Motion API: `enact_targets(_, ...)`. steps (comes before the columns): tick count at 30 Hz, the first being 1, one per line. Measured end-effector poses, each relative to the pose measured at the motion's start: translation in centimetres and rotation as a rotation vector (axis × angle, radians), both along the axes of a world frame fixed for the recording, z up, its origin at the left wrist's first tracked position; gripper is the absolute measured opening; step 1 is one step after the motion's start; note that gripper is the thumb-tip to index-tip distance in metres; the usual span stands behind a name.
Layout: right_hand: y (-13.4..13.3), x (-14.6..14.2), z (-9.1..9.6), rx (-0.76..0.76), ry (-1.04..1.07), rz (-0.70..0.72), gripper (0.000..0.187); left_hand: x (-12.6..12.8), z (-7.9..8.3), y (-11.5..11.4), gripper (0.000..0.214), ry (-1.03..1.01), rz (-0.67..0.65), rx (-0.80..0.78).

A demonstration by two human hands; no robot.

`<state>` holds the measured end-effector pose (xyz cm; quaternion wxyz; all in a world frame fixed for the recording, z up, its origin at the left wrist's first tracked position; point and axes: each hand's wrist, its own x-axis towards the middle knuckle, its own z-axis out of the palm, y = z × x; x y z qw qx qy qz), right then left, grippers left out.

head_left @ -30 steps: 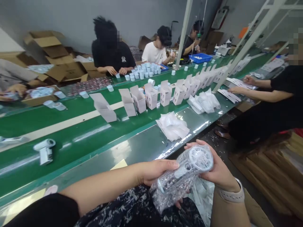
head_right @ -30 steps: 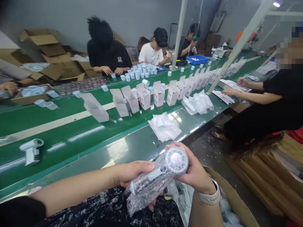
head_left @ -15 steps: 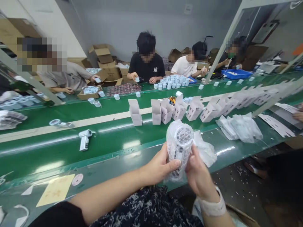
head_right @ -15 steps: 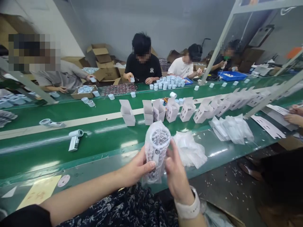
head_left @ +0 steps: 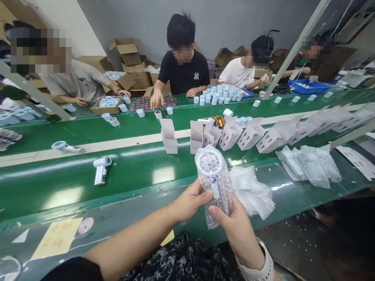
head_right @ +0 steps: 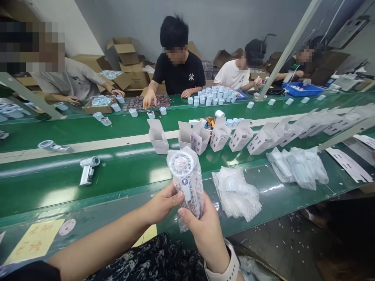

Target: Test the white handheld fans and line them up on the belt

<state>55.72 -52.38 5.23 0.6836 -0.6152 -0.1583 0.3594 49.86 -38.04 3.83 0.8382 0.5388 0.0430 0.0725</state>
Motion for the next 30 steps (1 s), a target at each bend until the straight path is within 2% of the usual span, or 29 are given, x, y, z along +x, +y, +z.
enact_targets(3,0.8,0.2,-0.5,0.023,0.042,-0.067,0.058,0.7,-0.7,0.3,0.06,-0.011,-0.041,-0.062)
enact_targets(5,1.4,0.3,-1.1,0.108,0.158,-0.131,0.055,1.2,-1.5,0.7,0.062,-0.006,-0.051,-0.043)
enact_targets(8,2.1,1.1,-2.6,0.163,0.453,-0.077,0.053,2.7,-2.8,2.2,0.07,0.047,-0.117,0.248)
enact_targets(10,2.0,2.8,-3.6,0.046,0.472,-0.063,0.054,4.4,-3.2,4.0,0.064,0.08,-0.191,0.492)
enact_targets(12,1.7,5.7,-4.0,-0.131,0.223,-0.145,0.052,6.9,-3.3,6.1,0.049,0.159,-0.178,0.808)
enact_targets(14,1.6,9.7,-3.8,-0.335,-0.203,-0.219,0.057,10.0,-3.1,8.0,0.044,0.283,-0.066,1.098)
enact_targets(16,2.4,14.1,-3.1,-0.507,-0.64,-0.206,0.061,13.4,-3.0,9.2,0.047,0.381,0.03,1.246)
enact_targets(18,3.9,18.3,-2.5,-0.573,-0.921,-0.164,0.06,16.6,-3.3,9.7,0.051,0.425,0.065,1.272)
enact_targets(21,6.3,23.1,-2.2,-0.571,-1.058,-0.113,0.056,20.0,-3.9,9.9,0.044,0.481,0.091,1.312)
enact_targets(24,7.4,25.4,-3.2,-0.572,-1.112,-0.036,0.053,20.7,-4.6,10.0,0.033,0.488,0.109,1.321)
enact_targets(27,6.7,25.4,-4.6,-0.606,-1.136,0.043,0.051,19.9,-5.2,9.9,0.032,0.473,0.118,1.308)
enact_targets(30,5.7,23.8,-5.0,-0.707,-1.176,0.09,0.051,18.9,-5.6,9.3,0.033,0.489,0.133,1.27)
